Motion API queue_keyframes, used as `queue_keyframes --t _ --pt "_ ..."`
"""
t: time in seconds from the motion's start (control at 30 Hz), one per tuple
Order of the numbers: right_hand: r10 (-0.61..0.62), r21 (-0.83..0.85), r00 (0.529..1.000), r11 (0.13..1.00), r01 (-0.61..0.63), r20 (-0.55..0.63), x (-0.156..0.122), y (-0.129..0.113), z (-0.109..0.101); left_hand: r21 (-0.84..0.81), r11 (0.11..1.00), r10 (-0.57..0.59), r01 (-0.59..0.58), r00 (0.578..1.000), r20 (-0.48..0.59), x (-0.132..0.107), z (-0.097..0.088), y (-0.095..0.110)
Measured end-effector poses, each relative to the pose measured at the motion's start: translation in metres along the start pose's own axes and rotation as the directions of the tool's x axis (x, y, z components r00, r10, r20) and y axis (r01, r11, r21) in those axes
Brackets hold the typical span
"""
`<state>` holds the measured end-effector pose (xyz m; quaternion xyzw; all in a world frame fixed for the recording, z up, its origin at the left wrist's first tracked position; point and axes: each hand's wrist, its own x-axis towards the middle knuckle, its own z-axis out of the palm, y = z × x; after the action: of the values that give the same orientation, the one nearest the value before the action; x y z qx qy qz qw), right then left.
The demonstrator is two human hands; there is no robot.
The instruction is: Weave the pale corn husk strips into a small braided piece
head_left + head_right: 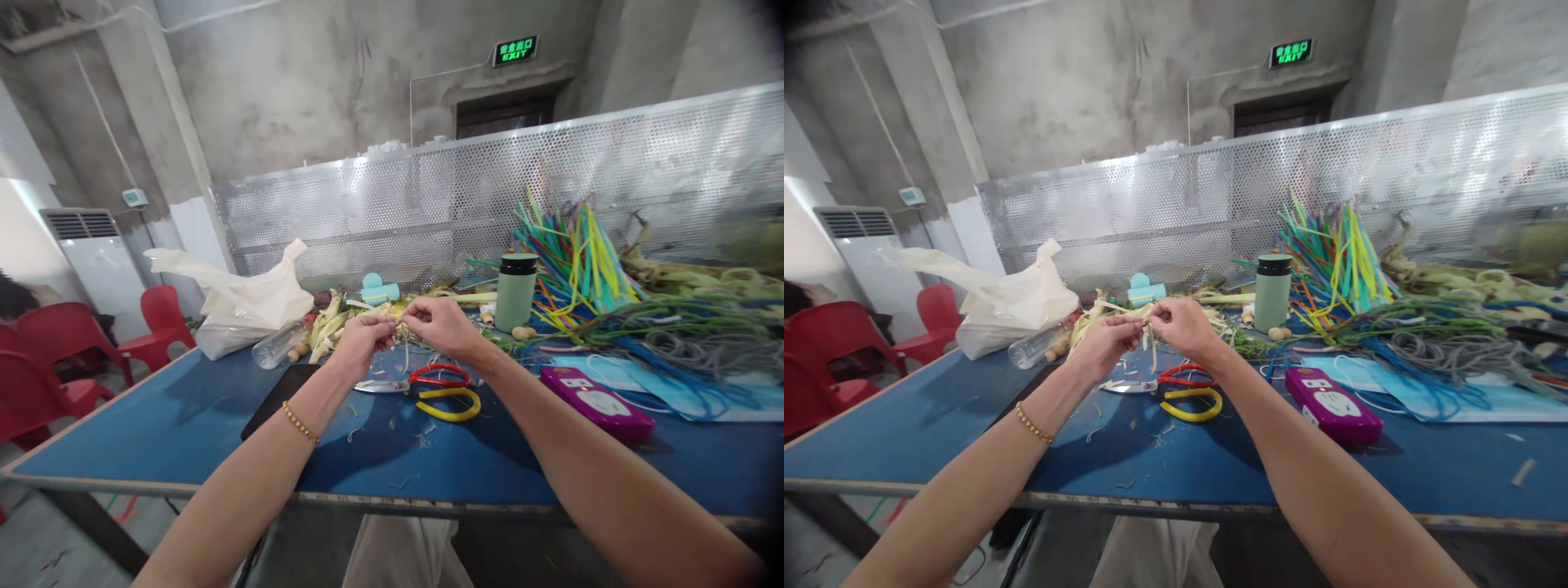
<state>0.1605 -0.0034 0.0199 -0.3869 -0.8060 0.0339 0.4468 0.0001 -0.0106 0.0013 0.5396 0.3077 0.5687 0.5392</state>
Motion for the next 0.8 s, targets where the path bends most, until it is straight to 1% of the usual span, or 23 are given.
queue_keyframes --t 0.13,0.33,0.43,0.5,0.6,0.67,0.73,0.8 --pt "0.056 0.128 0.997 0.990 -0.062 0.048 0.000 -0.002 -0.002 -0.032 0.999 0.012 -0.012 1.000 0.019 0.000 0.001 0.000" --pt "0.073 0.173 0.996 0.982 -0.082 0.056 0.000 -0.001 -0.002 -0.078 0.997 0.014 -0.010 0.999 0.047 -0.002 0.002 0.002" --pt "0.055 0.154 0.997 0.986 -0.063 0.056 0.000 0.000 -0.001 -0.074 0.997 -0.002 0.007 0.998 0.063 -0.002 0.003 0.003" --pt "0.033 0.110 0.998 0.993 -0.038 0.053 0.000 -0.001 -0.001 -0.038 0.999 -0.003 0.005 0.998 0.068 -0.002 0.002 0.001" --pt "0.005 0.026 0.999 1.000 -0.006 0.047 -0.001 -0.005 -0.001 0.028 0.999 0.024 -0.026 0.997 0.069 0.001 -0.001 -0.003" --pt "-0.008 0.003 0.999 1.000 0.008 0.043 -0.002 -0.009 -0.003 0.034 0.998 0.053 -0.055 0.997 0.053 0.004 -0.004 -0.006" --pt "-0.035 0.023 0.998 0.999 0.033 0.055 -0.003 -0.014 -0.007 0.007 0.997 0.078 -0.078 0.996 0.044 0.007 -0.007 -0.007" --pt "-0.074 0.084 0.990 0.994 0.065 0.118 -0.004 -0.017 -0.012 -0.031 0.996 0.090 -0.088 0.995 0.049 0.009 -0.008 -0.007"
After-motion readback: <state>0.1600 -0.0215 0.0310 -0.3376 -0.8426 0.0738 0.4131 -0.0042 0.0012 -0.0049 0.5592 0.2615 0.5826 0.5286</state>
